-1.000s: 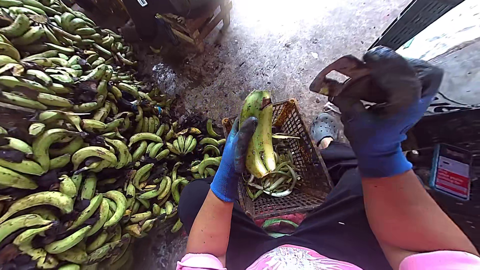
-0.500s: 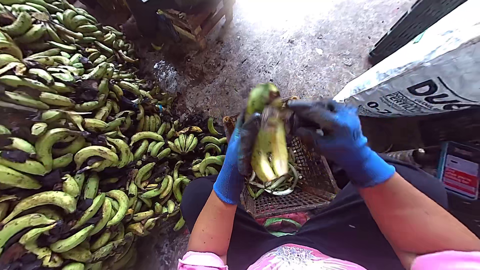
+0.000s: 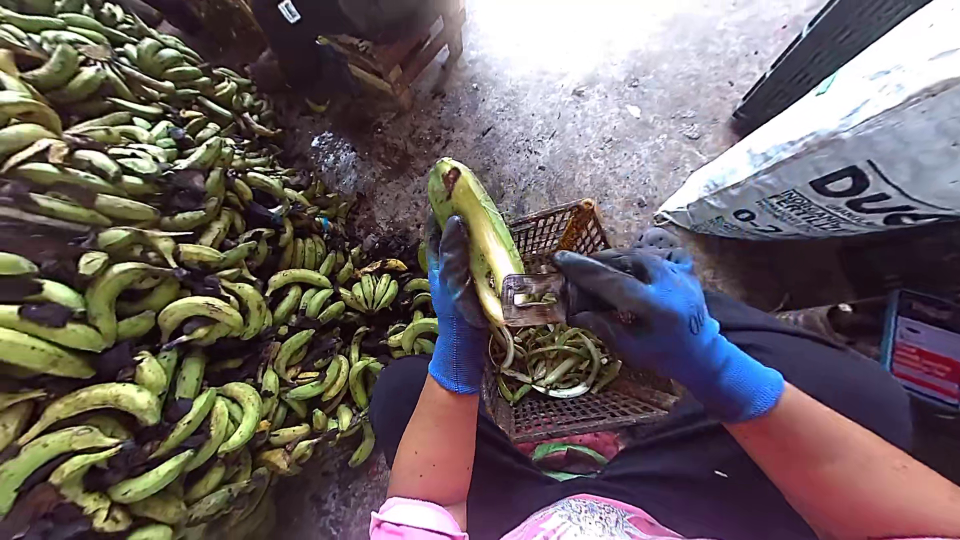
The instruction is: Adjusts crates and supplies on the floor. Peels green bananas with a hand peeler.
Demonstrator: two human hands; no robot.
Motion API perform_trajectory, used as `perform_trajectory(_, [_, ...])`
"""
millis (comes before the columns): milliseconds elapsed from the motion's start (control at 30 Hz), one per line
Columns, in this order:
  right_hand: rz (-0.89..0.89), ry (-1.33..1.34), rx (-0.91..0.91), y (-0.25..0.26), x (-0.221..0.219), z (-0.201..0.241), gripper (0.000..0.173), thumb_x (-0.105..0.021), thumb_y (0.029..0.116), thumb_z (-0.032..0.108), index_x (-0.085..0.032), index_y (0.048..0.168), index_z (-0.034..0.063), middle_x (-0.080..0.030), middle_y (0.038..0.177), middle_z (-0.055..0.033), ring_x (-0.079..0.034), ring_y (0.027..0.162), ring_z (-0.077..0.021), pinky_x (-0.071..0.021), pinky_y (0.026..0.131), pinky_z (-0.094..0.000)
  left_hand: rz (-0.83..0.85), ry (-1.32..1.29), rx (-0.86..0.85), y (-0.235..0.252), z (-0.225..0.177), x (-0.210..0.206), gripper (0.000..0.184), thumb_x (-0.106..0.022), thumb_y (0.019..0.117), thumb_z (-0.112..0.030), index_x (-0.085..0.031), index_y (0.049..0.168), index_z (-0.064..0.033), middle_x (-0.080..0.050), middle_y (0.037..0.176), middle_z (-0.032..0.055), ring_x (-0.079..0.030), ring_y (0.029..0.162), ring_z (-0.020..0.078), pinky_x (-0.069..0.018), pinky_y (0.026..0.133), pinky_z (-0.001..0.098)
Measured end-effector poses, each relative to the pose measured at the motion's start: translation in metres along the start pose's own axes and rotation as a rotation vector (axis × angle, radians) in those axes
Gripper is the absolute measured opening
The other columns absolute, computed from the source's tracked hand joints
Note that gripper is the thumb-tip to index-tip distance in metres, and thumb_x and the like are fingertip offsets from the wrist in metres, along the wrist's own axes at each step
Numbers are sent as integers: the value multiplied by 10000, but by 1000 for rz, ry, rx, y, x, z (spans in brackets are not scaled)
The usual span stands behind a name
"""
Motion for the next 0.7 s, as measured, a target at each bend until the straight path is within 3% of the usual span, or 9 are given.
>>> perform_trajectory(67, [2, 13, -2, 7, 1, -6, 478, -580, 977, 502, -644, 1396, 281, -719, 1153, -142, -690, 986, -307, -501, 801, -560, 50, -33, -39, -2, 2, -7, 474, -434, 1083, -392, -385, 1533, -250, -631, 1278, 12, -653, 1067, 100, -583, 884, 318])
perform_trajectory(133, [4, 14, -62, 24, 5, -25, 484, -586, 970, 482, -652, 1387, 245, -697, 1172, -185, -674, 974, -376, -489, 766, -625, 229, -94, 102, -9, 11, -22, 459, -478, 1064, -383, -409, 1508, -290, -655, 1218, 11, -667, 1003, 100, -596, 818, 308])
perform_trajectory(233, [-58, -49, -199, 46, 21, -64, 452, -599, 984, 451, -653, 1384, 247, -674, 1211, -217, -645, 1036, -433, -447, 834, -675, 485, -50, 372, -17, 26, -35, 535, -545, 1015, -335, -415, 1530, -269, -664, 1229, 54, -684, 965, 120, -600, 802, 313])
perform_trajectory(300, [-98, -66, -306, 52, 29, -91, 447, -557, 1018, 462, -646, 1390, 231, -678, 1250, -188, -641, 1107, -399, -461, 910, -646, 555, 38, 418, -21, 26, -36, 595, -577, 975, -313, -408, 1545, -273, -656, 1252, 69, -688, 943, 128, -604, 784, 318])
perform_trajectory(433, [-161, 48, -307, 47, 32, -83, 475, -507, 1042, 456, -645, 1379, 151, -672, 1318, -131, -649, 1168, -290, -506, 978, -539, 474, -224, 350, -7, 30, -26, 607, -623, 966, -404, -401, 1518, -288, -655, 1250, 107, -693, 1017, 216, -609, 828, 398])
perform_trajectory(500, [-113, 49, -260, 41, 19, -67, 504, -482, 1031, 489, -626, 1414, 193, -677, 1313, -137, -654, 1127, -332, -493, 909, -600, 482, -486, 305, 1, 29, -27, 524, -670, 949, -431, -501, 1419, -273, -652, 1324, 112, -684, 1123, 274, -592, 916, 444])
perform_trajectory(533, [-97, 40, -240, 38, 13, -60, 494, -492, 1026, 473, -617, 1429, 216, -684, 1301, -137, -655, 1100, -349, -488, 875, -611, 497, -546, 274, 2, 26, -29, 452, -641, 965, -432, -548, 1374, -264, -650, 1342, 90, -680, 1133, 254, -586, 923, 432])
perform_trajectory(600, [-92, 31, -224, 34, 6, -48, 463, -528, 1017, 410, -614, 1435, 230, -694, 1286, -128, -658, 1089, -347, -480, 856, -603, 477, -546, 172, 5, 20, -36, 327, -570, 984, -463, -620, 1236, -261, -711, 1160, -1, -696, 1024, 136, -598, 850, 348])
perform_trajectory(700, [-90, -12, -133, 24, -3, -24, 468, -589, 979, 354, -616, 1423, 209, -695, 1212, -161, -677, 1046, -342, -517, 831, -590, 394, -539, 72, 14, 17, -45, 499, -540, 963, -627, -604, 1205, -195, -703, 1050, 6, -687, 958, 118, -597, 828, 336])
Point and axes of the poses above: each hand's wrist, its own y-axis towards the middle knuckle, its own x-axis out of the back of the hand, z = x × y, the point moved 7 cm from there along y, towards the middle knuckle
